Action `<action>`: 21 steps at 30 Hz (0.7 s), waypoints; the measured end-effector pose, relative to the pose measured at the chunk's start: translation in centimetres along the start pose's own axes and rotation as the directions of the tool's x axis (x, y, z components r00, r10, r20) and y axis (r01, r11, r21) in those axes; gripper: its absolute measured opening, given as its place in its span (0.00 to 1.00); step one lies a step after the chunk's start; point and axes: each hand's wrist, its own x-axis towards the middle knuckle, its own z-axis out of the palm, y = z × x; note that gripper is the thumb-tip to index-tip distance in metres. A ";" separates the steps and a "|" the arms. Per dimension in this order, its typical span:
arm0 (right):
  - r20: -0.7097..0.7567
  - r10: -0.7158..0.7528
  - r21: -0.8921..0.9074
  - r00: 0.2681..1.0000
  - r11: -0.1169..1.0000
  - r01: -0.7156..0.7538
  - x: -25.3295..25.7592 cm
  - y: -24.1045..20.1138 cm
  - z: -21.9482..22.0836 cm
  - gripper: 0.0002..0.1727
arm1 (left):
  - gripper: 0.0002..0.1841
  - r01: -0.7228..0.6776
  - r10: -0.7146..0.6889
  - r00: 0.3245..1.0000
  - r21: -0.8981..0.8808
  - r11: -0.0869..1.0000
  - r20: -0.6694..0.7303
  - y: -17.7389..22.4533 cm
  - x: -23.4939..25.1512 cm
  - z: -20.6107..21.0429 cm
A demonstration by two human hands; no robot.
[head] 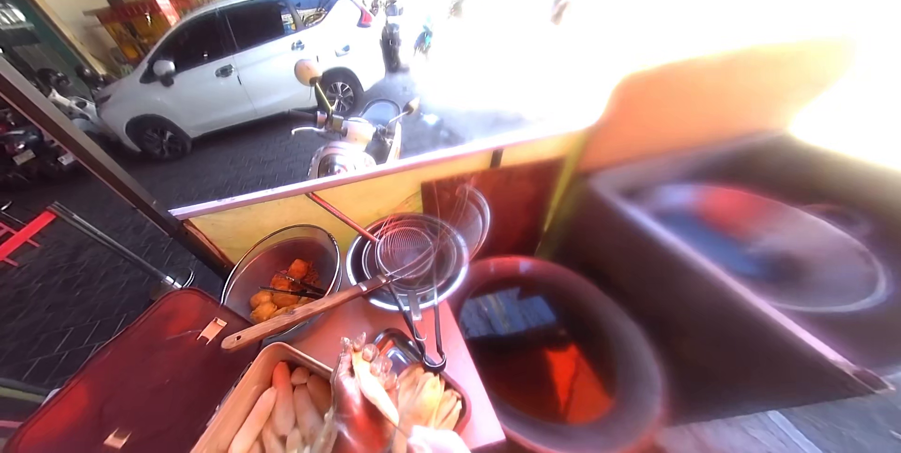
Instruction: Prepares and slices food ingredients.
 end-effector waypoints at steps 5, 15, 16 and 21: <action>-0.010 0.007 -0.057 1.000 0.998 -0.007 0.0 -0.4 -0.3 0.39 | 0.30 -0.030 0.031 0.996 0.014 0.999 -0.081 -0.5 -0.6 1.2; -0.047 0.043 -0.134 0.998 0.990 -0.049 0.3 -0.4 -0.4 0.39 | 0.30 0.007 -0.002 0.991 0.034 0.999 -0.133 -1.0 -1.3 1.6; -0.043 0.048 -0.137 0.998 0.989 -0.053 0.3 -0.4 -0.5 0.40 | 0.29 0.010 -0.005 0.991 0.034 0.999 -0.133 -1.1 -1.4 1.7; -0.019 0.075 -0.146 0.997 0.986 -0.077 0.4 -0.6 -0.7 0.42 | 0.30 0.038 -0.025 0.984 0.073 0.997 -0.176 -1.2 -2.8 4.1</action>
